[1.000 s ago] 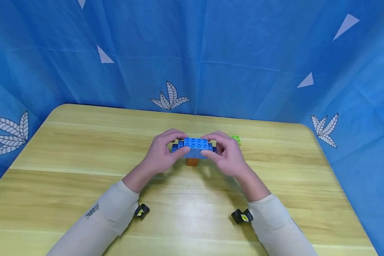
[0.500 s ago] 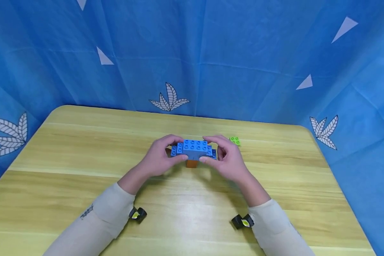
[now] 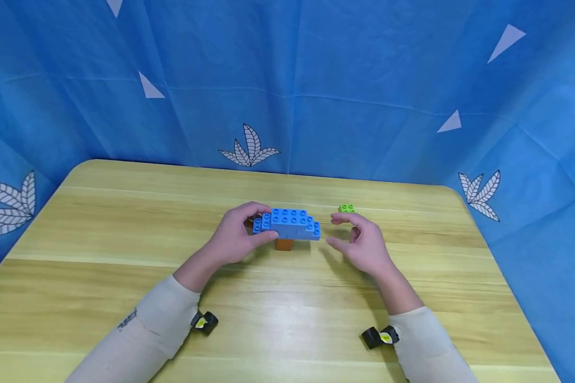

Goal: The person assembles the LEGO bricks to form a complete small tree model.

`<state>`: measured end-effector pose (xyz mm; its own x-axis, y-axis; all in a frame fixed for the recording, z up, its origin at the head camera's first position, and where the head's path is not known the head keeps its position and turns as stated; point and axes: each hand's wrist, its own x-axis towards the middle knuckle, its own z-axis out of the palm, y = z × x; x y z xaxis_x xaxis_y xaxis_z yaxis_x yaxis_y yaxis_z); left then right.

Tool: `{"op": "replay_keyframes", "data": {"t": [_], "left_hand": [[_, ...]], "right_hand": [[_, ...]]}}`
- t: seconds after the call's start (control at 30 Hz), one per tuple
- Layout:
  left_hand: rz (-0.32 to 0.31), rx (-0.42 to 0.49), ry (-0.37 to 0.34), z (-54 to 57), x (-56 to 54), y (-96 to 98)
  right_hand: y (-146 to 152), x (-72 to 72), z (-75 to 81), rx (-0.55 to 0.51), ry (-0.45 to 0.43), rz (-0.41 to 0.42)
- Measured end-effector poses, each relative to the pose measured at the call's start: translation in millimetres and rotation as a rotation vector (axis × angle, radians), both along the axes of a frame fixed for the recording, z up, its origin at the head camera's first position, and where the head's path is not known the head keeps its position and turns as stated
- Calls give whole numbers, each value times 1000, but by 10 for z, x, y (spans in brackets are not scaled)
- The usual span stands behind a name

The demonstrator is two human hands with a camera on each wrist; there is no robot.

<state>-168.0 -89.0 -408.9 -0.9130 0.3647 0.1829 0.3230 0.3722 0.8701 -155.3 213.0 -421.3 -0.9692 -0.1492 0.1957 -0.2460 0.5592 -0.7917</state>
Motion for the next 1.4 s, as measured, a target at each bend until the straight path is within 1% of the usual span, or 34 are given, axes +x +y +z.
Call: {"op": "replay_keyframes", "data": {"t": [0.13,0.2,0.3,0.4,0.5,0.63,0.8,0.97,1.07,1.17,1.27,1.4], "left_hand": [[2,8,-5,3,1,-8],[4,9,-8,2,0,-11],[7,8,-7,0,3,-15],[10,6,-9,2,9,-13],[13,4,-14,3,13,-12],[17,-1,-11,-2,13,-14],[14,-5,-6,-3,12,-12],[17,-11,-10,-1,9,-13],[15,-11,-10,-3,6,-12],[12,-8,-16,-5,3,-10],[14,-7,-25,0,-1,-10],[22,-7,-31,11,-8,-9]], "right_hand": [[86,-82,-45,33,46,-237],[110,-128,-53,48,46,-336],[125,-191,-58,82,16,-432],[122,-247,-61,130,-22,-479],[108,-296,-66,183,-54,-495],[87,-356,-85,219,-109,-497],[67,-409,-117,232,-156,-496],[58,-447,-159,221,-160,-497],[51,-446,-162,193,-155,-494],[30,-434,-136,138,-154,-492],[-3,-408,-87,66,-147,-485],[-59,-351,3,-19,-113,-456]]}}
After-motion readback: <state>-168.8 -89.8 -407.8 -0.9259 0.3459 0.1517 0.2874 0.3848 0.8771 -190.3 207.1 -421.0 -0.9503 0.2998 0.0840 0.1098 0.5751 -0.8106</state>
